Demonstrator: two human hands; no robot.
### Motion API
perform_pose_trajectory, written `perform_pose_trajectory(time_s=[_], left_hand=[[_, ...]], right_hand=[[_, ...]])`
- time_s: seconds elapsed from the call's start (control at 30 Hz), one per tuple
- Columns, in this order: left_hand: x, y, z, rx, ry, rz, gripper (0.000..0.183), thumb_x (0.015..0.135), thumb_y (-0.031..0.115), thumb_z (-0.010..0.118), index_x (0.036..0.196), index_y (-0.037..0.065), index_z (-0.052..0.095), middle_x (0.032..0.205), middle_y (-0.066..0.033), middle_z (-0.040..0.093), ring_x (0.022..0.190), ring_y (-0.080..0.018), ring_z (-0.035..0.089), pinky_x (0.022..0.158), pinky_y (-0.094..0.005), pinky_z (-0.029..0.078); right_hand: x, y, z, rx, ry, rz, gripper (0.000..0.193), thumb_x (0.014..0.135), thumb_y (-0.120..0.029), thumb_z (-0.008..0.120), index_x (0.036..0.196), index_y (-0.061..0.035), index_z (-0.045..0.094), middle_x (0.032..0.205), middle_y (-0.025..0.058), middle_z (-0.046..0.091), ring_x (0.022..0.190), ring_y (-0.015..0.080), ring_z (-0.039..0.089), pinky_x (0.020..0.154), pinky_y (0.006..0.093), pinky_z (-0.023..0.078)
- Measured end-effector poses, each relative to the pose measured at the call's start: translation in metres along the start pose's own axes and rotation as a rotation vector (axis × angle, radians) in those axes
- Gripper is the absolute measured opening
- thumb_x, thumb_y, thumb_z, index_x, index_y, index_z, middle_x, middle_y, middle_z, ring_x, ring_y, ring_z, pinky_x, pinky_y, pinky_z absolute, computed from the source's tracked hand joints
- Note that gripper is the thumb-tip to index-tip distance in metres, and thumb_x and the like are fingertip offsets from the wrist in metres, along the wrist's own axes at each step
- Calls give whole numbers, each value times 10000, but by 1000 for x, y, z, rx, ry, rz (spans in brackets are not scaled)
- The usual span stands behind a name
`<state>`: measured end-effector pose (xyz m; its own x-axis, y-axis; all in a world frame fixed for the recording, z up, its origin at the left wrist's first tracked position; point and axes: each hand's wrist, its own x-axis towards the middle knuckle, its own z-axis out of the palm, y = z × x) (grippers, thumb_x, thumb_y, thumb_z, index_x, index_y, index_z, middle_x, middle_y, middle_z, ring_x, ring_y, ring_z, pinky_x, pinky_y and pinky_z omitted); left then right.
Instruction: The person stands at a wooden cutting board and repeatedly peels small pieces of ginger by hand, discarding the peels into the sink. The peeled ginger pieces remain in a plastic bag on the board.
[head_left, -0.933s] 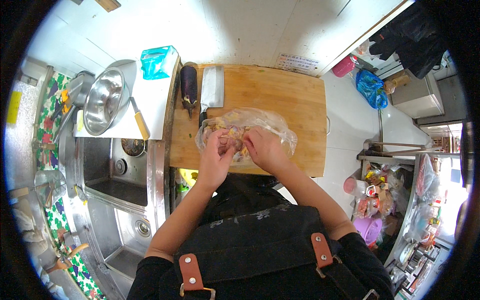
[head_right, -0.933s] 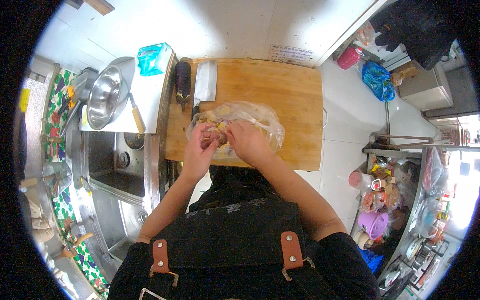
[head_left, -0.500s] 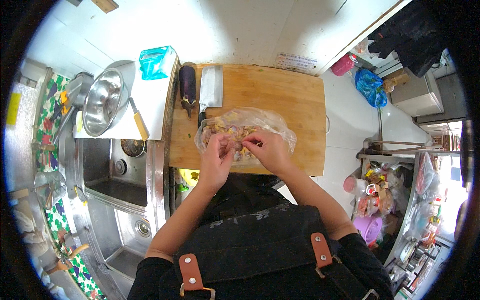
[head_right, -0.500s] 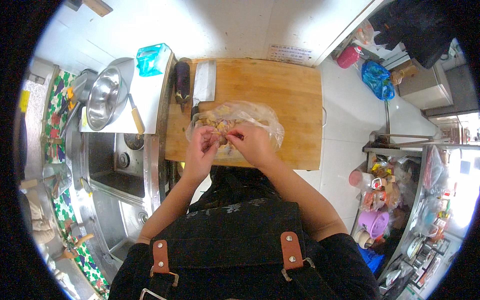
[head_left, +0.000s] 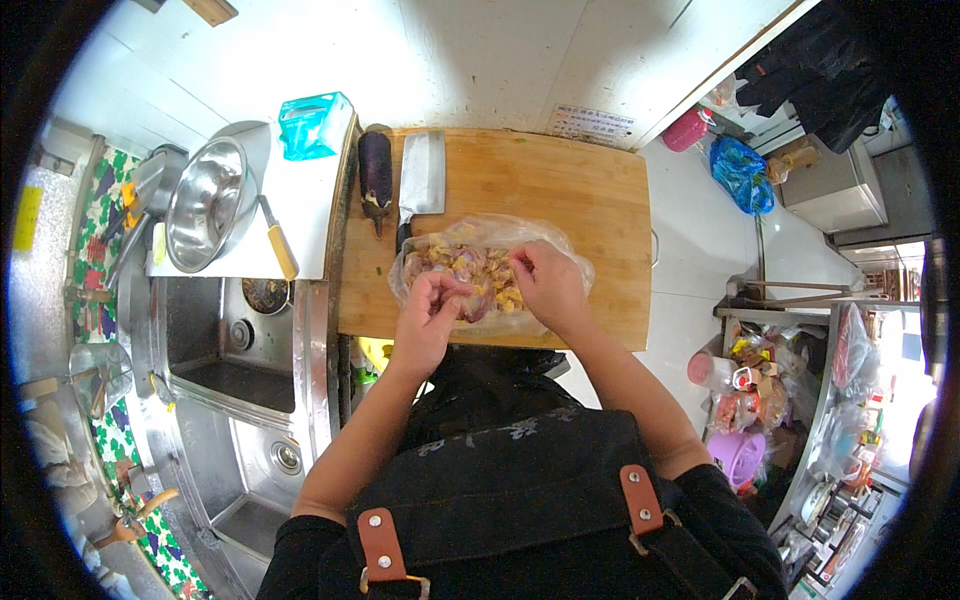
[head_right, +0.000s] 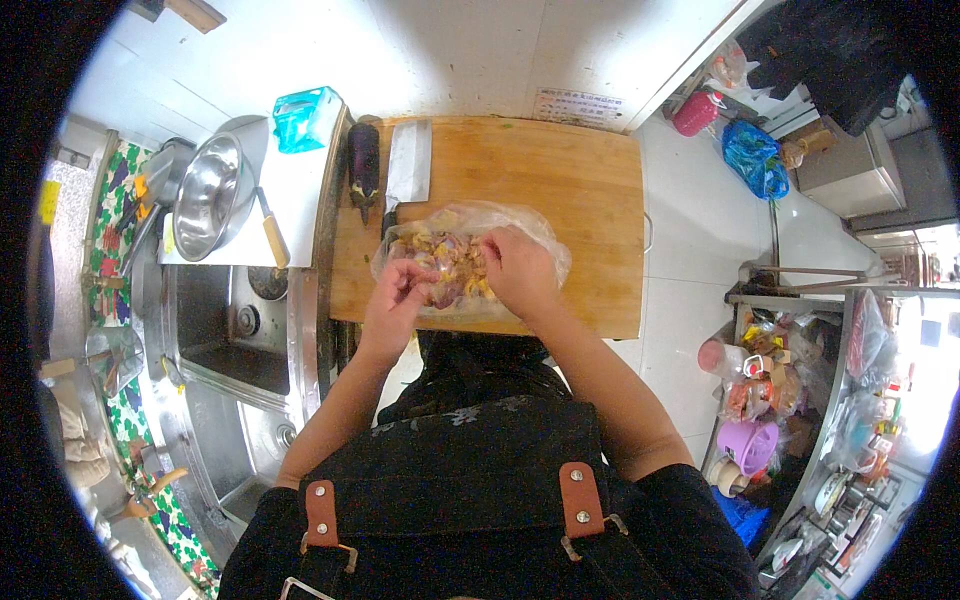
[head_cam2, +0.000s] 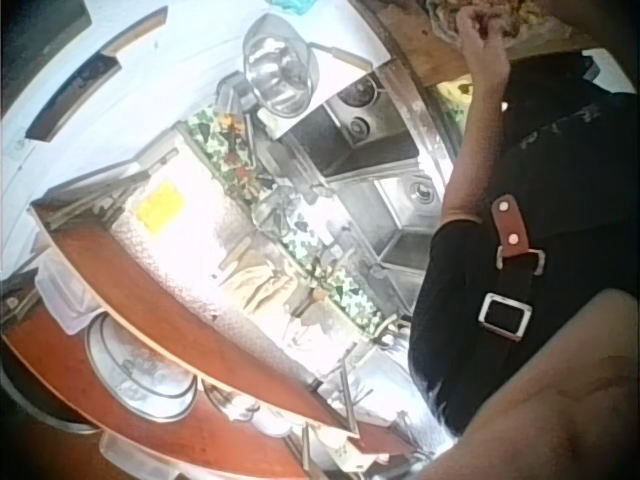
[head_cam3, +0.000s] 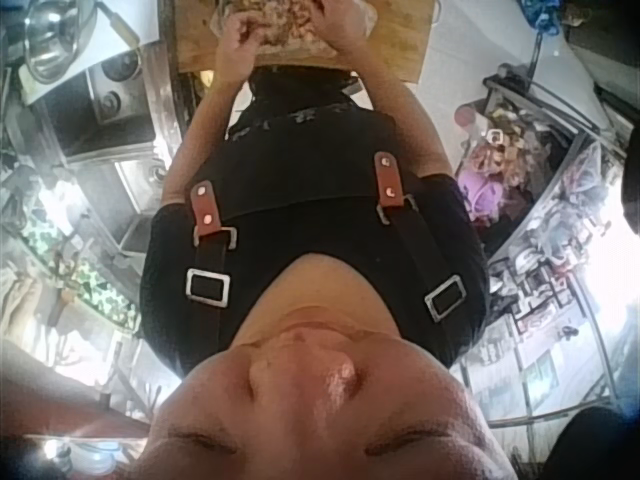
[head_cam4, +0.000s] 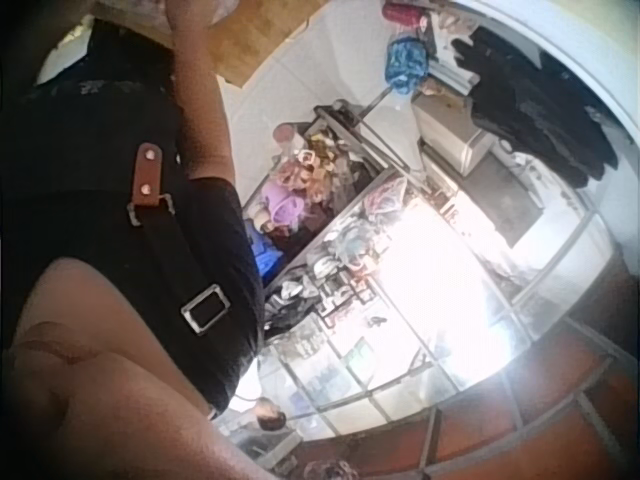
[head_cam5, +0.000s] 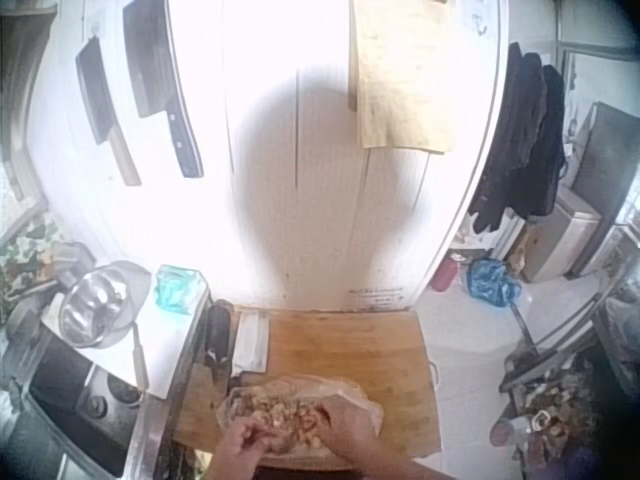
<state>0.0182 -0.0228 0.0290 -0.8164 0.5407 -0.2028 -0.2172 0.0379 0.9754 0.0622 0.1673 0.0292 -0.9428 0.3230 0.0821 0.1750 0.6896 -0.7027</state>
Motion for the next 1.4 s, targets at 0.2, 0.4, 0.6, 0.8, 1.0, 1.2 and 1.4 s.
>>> perform_pose_trajectory(time_s=[0.2,0.4,0.6,0.8,1.0,1.2,1.4], left_hand=[[5,-4,1,-99,19,-30,145,899,-22,463,1029,36,433,990,-82,582,926,-134,556,825,-259,442],[3,-7,8,-49,48,51,148,899,-15,477,1032,27,425,974,-92,580,913,-146,575,818,-264,452],[1,-5,8,84,72,77,147,898,-16,481,1030,20,426,965,-93,571,922,-149,575,826,-264,448],[3,-5,7,17,82,83,132,913,8,467,1040,28,433,973,-73,550,927,-135,552,816,-275,462],[-1,5,-4,-389,135,-195,141,916,34,476,1051,55,440,1002,-62,539,940,-125,542,791,-297,496],[3,4,-10,-771,53,-307,284,863,28,532,1130,84,451,1064,-74,554,968,-199,578,808,-305,494],[6,-4,-12,-701,7,-272,364,831,-6,550,1173,80,457,1098,-85,557,988,-213,577,860,-331,477]], right_hand=[[-7,-16,-5,230,-253,-98,217,804,-242,638,928,-65,638,829,125,621,763,290,615,673,371,488],[-9,-24,3,246,-318,14,202,786,-215,676,912,-58,672,820,107,654,733,234,637,649,316,493],[-9,-20,4,134,-282,7,168,778,-200,654,878,-71,691,777,116,666,693,218,648,621,315,500],[-9,-21,5,205,-157,50,176,770,-207,622,867,-73,684,776,134,658,704,269,634,625,353,499],[-5,1,-3,287,-180,128,171,825,-159,595,916,-39,675,767,119,665,696,185,639,620,303,495],[-3,16,3,382,-210,191,182,885,-189,517,932,-50,626,844,169,641,778,329,615,689,372,479],[-7,8,-1,247,-292,192,222,921,-254,481,922,-48,562,834,180,613,797,343,588,697,402,454]])
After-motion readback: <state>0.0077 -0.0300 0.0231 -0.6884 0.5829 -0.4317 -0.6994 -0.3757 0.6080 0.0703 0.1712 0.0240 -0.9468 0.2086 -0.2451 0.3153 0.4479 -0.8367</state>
